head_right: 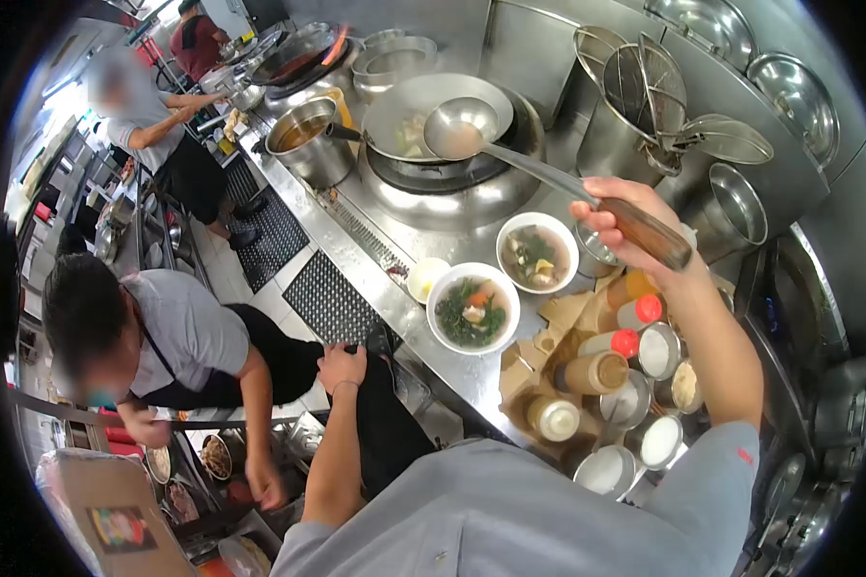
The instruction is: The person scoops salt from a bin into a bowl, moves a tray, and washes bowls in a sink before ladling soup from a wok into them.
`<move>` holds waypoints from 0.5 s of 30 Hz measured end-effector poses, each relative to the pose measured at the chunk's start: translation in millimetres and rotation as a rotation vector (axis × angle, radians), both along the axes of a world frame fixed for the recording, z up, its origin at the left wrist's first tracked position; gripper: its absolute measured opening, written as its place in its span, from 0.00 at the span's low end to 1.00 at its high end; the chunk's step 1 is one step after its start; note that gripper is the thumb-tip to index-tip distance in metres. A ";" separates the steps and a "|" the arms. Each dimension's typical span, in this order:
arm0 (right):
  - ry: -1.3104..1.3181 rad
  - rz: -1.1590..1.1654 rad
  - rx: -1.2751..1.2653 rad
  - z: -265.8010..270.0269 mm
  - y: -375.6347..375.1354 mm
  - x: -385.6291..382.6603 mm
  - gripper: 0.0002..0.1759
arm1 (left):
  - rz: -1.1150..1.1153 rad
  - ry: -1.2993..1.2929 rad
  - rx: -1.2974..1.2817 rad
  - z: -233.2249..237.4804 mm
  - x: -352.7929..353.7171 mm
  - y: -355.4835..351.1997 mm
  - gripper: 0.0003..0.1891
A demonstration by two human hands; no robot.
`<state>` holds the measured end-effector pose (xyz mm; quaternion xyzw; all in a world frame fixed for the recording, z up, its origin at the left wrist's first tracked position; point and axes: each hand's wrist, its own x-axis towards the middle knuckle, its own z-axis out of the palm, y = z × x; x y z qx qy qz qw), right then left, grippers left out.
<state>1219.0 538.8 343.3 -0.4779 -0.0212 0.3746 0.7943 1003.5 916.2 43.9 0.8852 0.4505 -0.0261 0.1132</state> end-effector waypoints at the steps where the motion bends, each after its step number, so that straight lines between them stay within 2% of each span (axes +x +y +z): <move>1: 0.002 0.018 0.015 2.6 -7.0 -12.8 0.09 | -0.001 -0.005 0.003 0.5 0.5 -2.1 0.23; 3: 0.016 0.052 0.044 5.2 -20.8 -38.7 0.11 | -0.020 -0.007 -0.003 0.6 -0.9 -5.3 0.23; 4: -0.018 0.037 -0.018 4.9 -27.2 -49.4 0.17 | -0.027 -0.009 0.001 2.1 -1.4 -7.6 0.23; 7: -0.020 0.068 -0.138 0.7 -46.4 -77.4 0.25 | -0.041 -0.030 0.003 -0.2 -4.4 -11.9 0.23; 8: -0.042 0.080 -0.155 -0.3 -50.3 -86.6 0.31 | -0.043 -0.020 0.012 -1.4 -6.4 -13.2 0.23; 15: -0.024 0.109 -0.340 -11.6 -77.4 -133.5 0.33 | -0.050 -0.043 0.010 -0.6 -14.2 -20.9 0.22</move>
